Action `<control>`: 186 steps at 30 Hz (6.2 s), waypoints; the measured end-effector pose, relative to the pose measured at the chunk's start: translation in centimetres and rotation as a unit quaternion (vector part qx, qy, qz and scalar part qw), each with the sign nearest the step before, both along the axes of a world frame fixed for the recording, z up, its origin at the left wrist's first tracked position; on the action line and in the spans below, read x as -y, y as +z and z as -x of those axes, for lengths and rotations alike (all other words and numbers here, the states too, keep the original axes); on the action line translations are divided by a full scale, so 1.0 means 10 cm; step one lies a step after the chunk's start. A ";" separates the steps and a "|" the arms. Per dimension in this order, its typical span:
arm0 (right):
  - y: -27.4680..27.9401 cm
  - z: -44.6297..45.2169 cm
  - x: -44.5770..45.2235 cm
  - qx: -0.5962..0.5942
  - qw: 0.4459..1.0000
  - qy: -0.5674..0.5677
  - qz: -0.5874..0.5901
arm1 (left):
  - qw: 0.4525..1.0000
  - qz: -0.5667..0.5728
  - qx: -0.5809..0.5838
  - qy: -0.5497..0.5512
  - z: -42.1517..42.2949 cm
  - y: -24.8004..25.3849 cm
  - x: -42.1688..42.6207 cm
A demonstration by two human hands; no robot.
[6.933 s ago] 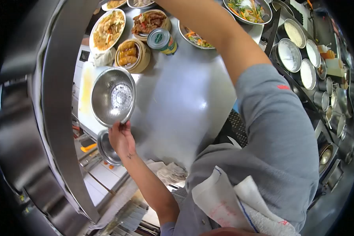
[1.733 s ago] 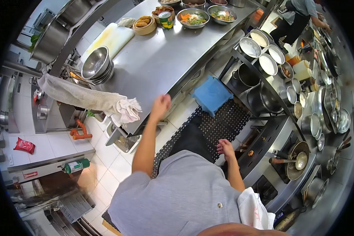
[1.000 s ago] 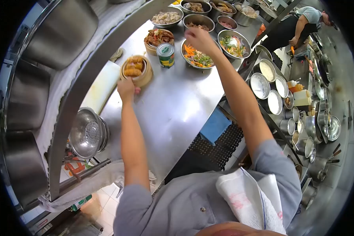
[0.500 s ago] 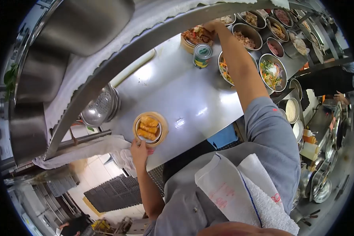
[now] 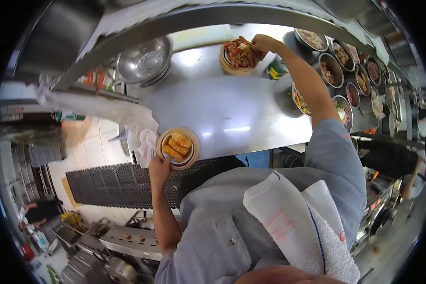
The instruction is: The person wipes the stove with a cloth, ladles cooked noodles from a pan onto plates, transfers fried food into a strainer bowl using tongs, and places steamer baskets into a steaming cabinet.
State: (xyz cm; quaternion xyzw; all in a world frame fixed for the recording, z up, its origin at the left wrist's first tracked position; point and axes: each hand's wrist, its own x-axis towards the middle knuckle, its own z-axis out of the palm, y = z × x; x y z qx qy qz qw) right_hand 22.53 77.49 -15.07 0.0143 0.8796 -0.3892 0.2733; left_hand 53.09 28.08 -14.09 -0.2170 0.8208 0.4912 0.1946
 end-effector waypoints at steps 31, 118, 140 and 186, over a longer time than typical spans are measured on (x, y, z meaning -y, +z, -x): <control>0.63 -1.34 7.04 -0.014 0.987 0.160 0.017 | 0.748 0.033 -0.125 0.651 -2.58 -0.15 7.04; 0.57 -6.92 21.64 -0.096 0.138 0.985 0.043 | -0.353 0.094 -0.418 0.832 -1.70 -0.58 13.66; -0.34 -7.45 20.21 0.364 0.212 0.903 0.088 | -0.359 0.092 -0.407 0.835 -1.69 -0.47 13.62; 0.03 -7.45 20.65 -0.039 0.196 0.974 0.110 | -0.286 0.000 -0.407 0.868 -1.79 -0.16 13.44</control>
